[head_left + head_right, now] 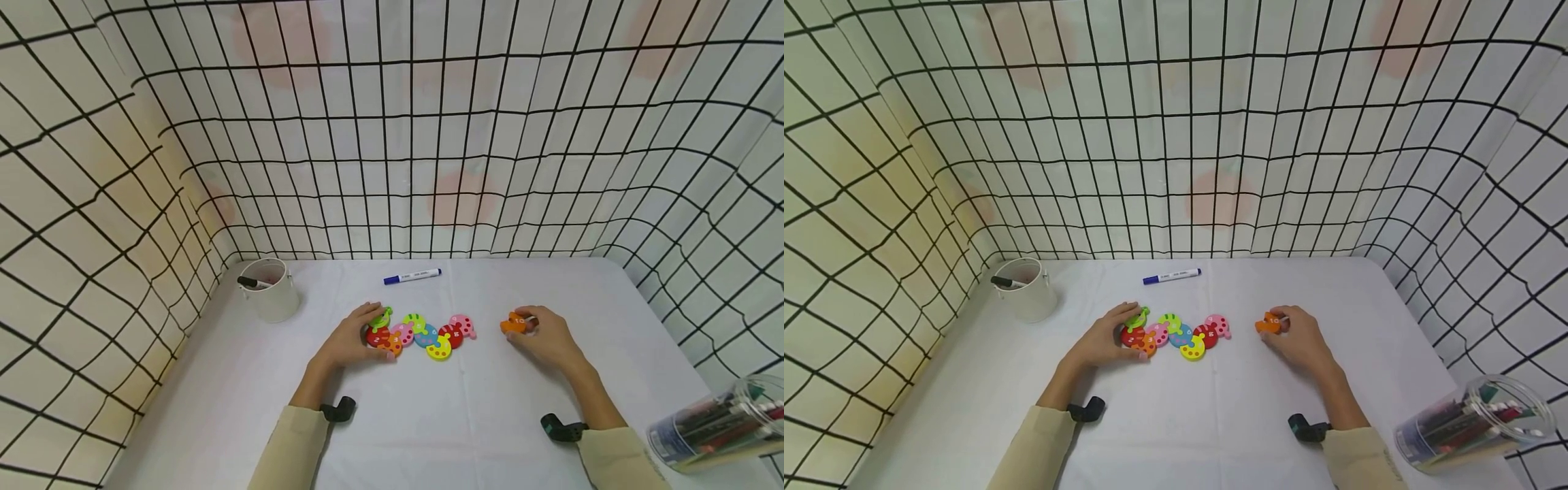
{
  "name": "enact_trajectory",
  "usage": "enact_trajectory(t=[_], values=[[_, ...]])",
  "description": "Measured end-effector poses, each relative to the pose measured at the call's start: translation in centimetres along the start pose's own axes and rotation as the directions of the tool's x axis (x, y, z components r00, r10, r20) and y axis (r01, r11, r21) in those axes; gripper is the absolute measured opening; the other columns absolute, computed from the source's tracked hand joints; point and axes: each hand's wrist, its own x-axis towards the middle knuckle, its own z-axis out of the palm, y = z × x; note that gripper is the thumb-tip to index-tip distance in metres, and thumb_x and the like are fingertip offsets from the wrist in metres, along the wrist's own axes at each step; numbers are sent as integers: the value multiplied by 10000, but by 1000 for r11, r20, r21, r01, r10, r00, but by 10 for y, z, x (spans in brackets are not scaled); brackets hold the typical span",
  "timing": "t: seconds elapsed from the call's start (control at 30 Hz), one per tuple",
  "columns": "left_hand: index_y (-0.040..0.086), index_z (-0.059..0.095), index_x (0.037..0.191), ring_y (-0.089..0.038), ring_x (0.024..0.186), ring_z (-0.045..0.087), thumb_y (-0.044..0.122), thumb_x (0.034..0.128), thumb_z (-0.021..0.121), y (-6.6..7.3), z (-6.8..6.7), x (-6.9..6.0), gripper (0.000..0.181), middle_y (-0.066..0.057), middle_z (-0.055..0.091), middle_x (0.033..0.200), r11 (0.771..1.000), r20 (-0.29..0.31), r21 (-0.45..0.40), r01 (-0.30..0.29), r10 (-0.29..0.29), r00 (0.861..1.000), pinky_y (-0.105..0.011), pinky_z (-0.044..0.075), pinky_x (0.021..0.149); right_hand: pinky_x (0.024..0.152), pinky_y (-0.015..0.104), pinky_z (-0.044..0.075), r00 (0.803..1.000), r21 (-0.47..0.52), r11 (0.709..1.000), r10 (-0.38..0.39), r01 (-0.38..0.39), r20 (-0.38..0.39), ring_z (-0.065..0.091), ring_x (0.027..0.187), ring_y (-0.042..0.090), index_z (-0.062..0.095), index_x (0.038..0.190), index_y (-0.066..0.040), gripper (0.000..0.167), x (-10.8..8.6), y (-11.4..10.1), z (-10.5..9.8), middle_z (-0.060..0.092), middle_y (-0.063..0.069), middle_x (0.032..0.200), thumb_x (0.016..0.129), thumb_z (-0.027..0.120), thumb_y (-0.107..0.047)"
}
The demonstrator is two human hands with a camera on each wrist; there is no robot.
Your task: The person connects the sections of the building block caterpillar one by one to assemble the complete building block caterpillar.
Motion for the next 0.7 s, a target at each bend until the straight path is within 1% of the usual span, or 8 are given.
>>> enact_trajectory(t=[0.13, 0.37, 0.57, 0.7], values=[[271, 484, 1550, -241, 1590, 233, 559, 702, 900, 0, 0, 0, 987, 50, 360, 1665, 1000, 0, 3, -7, 7, 1000, -601, 271, 1244, 779, 318, 526, 1000, 19, 1000, -25, 25, 5, 601, 1000, 294, 620, 1325, -15, 541, -2, -9, 5, 657, 193, 1207, 877, 813, -249], [279, 475, 1555, -233, 1592, 229, 573, 711, 888, -1, -2, 0, 984, 62, 356, 1665, 1000, -1, 10, -2, 2, 1000, -599, 275, 1243, 833, 341, 585, 999, 40, 998, -49, 49, 16, 629, 991, 270, 628, 1323, -26, 536, -2, -27, 18, 669, 167, 1210, 867, 820, -232], [280, 482, 1550, -231, 1593, 226, 569, 708, 893, -2, -2, 1, 980, 61, 356, 1665, 1000, -1, 2, 1, -1, 1000, -607, 261, 1246, 837, 358, 583, 998, 65, 997, -47, 45, 40, 632, 979, 244, 634, 1311, -34, 522, 0, -45, 29, 675, 145, 1192, 863, 821, -227], [290, 484, 1548, -226, 1591, 231, 590, 700, 890, -3, 0, 1, 987, 68, 358, 1663, 1000, 2, -1, 2, -2, 1000, -606, 263, 1245, 816, 332, 574, 998, 69, 997, -30, 26, 61, 614, 958, 223, 639, 1289, -32, 510, -2, -52, 35, 673, 127, 1159, 860, 828, -233]])
